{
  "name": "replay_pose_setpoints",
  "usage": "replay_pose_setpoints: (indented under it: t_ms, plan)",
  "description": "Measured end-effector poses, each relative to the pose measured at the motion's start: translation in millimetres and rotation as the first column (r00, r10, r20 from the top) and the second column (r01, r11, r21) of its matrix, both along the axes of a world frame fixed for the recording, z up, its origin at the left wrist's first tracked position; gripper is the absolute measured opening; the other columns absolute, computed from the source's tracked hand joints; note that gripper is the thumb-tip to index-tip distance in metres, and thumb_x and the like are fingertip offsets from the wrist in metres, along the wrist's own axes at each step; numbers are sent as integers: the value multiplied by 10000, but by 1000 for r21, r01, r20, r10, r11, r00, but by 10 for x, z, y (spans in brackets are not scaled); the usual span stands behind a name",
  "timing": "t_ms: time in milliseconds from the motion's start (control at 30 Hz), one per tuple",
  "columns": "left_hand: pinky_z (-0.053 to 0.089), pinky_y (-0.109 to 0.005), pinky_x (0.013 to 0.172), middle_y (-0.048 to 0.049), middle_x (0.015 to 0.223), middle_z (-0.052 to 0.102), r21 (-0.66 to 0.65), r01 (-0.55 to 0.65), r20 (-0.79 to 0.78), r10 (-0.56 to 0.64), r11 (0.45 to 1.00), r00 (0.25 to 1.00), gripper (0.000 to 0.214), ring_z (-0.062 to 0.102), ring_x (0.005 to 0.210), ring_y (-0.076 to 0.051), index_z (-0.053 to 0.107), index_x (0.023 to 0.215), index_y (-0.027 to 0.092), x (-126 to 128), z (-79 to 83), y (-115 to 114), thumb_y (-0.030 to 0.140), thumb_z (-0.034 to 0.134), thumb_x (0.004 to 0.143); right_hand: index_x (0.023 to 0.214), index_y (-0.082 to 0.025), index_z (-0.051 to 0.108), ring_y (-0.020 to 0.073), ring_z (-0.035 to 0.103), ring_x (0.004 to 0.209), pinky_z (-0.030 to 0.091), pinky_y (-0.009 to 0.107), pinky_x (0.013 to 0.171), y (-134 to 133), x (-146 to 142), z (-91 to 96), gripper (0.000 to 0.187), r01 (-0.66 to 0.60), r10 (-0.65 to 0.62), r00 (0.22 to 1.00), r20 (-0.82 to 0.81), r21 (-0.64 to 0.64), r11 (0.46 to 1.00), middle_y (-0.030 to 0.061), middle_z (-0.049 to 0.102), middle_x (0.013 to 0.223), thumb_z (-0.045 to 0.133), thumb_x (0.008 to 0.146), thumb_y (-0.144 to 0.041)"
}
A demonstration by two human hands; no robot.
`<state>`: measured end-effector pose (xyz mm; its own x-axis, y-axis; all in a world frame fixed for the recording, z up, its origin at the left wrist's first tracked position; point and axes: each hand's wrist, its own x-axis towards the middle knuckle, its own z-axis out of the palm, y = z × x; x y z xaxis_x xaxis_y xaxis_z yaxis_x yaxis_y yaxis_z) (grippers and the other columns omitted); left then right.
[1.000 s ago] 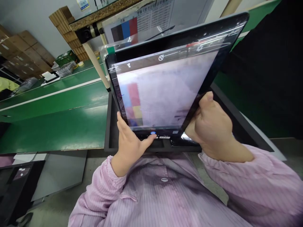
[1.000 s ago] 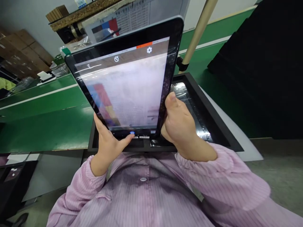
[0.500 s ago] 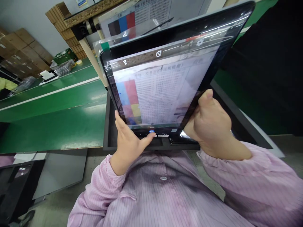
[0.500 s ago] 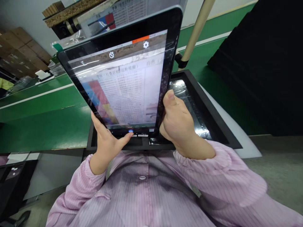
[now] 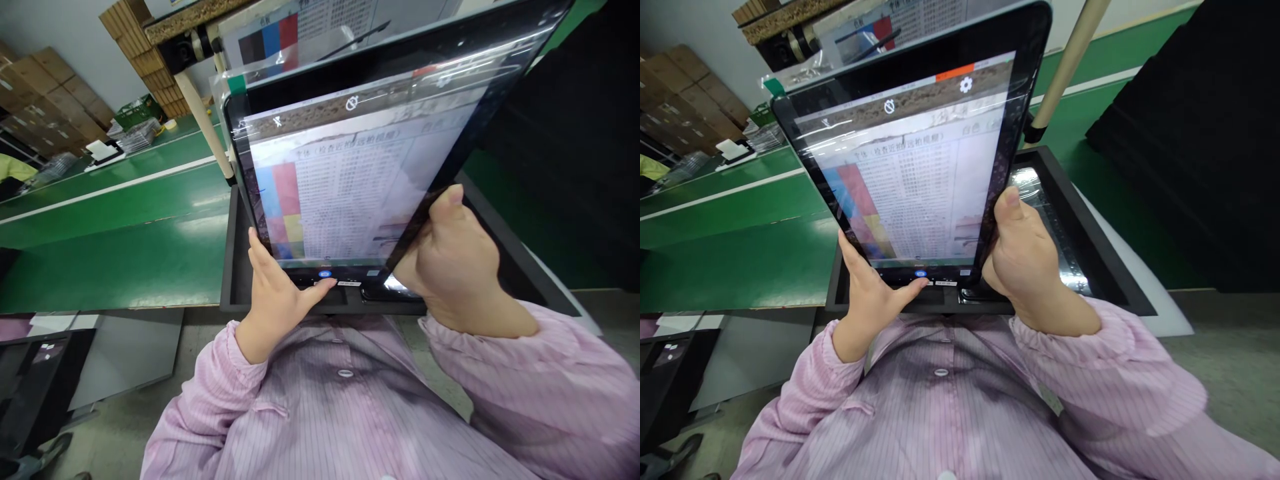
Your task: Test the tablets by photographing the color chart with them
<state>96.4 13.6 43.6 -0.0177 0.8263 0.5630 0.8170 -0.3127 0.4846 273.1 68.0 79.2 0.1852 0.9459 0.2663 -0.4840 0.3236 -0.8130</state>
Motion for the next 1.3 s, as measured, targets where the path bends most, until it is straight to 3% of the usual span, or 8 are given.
replay_pose_setpoints:
  t_ms: [467,600,700,800,900,1000,1167,1300]
  plan:
    - [255,-595,1224,-288,1639,145,29,81,203,-85,996,975,1314,180,1541,-426,-21,1591,152,-51,-48,18,619,816,692,966,-188,689,209,458,1386,448,407,1169,12,30,35,456,-77,76,996,-50,-3,997,37,678,1152,751,808,-611]
    - [360,-463,1197,-162,1560,425,150,272,588,-307,951,748,759,420,1457,-289,300,1546,240,-189,-72,67,535,612,920,944,-189,680,216,520,1329,474,421,1144,0,35,84,450,-95,94,994,-51,-5,996,43,698,1072,734,822,-620]
    - [433,-396,1142,-30,1438,599,202,225,853,-284,953,438,421,563,1331,-206,549,1376,366,-278,-38,127,473,559,970,1088,-208,678,219,506,1345,469,425,1151,-27,53,97,444,-181,181,983,31,0,983,41,672,1180,626,917,-615]
    - [464,-345,1102,47,1332,686,204,159,932,-241,966,270,345,632,1229,-162,647,1256,429,-343,48,164,427,670,912,1387,-266,563,197,378,1445,358,407,1241,-60,70,142,491,-246,217,954,204,124,961,14,506,1448,465,1019,-575]
    - [511,-297,1033,51,1262,730,192,135,959,-215,972,186,339,676,1145,-146,685,1213,418,-376,132,165,406,723,876,1589,-332,281,176,207,1517,186,386,1309,-75,86,257,557,-280,117,895,431,337,899,-42,237,1609,346,1068,-518]
    - [552,-286,969,35,1227,749,164,151,975,-183,975,124,361,703,1088,-153,696,1207,400,-381,163,152,410,750,851,1620,-357,119,179,192,1520,144,389,1314,-50,104,391,580,-312,14,829,559,442,841,-68,158,1625,303,1082,-469]
    - [553,-289,977,30,1265,734,117,135,985,-132,984,110,417,692,1135,-170,691,1226,412,-367,107,108,429,781,819,1623,-331,143,197,192,1519,207,342,1294,10,151,433,594,-244,-152,766,624,502,829,-73,176,1616,347,1073,-423]
    - [502,-304,1063,2,1320,707,80,85,984,-92,993,156,481,638,1247,-191,678,1268,396,-321,97,51,453,791,804,1616,-364,153,199,353,1455,386,323,1205,32,161,354,594,-191,-232,719,656,507,841,-66,243,1597,372,1066,-418]
